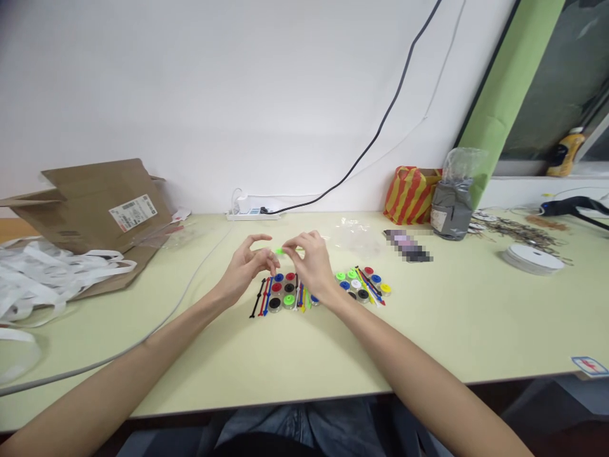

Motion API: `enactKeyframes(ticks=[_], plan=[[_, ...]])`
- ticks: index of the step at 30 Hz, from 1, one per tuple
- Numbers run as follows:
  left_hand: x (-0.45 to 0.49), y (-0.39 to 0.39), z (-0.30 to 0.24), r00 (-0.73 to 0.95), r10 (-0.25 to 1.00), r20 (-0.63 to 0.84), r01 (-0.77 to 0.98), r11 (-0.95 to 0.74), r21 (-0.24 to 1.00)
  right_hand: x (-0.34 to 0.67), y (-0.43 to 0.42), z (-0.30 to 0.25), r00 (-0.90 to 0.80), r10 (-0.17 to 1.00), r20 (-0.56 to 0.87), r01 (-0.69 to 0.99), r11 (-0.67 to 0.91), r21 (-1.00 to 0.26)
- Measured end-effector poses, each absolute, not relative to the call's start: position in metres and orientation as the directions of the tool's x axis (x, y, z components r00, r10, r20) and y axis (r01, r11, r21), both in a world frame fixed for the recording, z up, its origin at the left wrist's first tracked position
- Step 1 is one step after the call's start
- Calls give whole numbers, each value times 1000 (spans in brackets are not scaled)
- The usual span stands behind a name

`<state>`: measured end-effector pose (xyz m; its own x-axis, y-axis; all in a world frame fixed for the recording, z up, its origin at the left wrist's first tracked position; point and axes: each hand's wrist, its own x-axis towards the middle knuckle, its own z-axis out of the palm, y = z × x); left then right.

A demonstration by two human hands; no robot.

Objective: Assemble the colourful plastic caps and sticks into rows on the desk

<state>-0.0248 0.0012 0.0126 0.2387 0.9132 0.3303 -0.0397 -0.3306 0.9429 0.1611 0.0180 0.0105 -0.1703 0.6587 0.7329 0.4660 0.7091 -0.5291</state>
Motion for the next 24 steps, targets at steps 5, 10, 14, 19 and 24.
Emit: enactKeyframes(ticks=[5,10,14,19,24], plan=[[-31,8,11,74,924,374,19,-377,926,186,50,1,-93,779,620,625,531,-573],[-38,16,6,-3,918,397,72,-396,915,188,59,-6,-220,841,494,726,480,-493],[-38,15,7,8,907,420,99,-419,903,179,55,-7,-292,851,436,796,469,-383],[-35,7,13,93,865,493,227,-500,836,176,54,-9,-317,849,424,841,458,-287],[-40,10,9,292,795,532,700,-557,448,179,58,-12,-306,855,419,866,432,-250]])
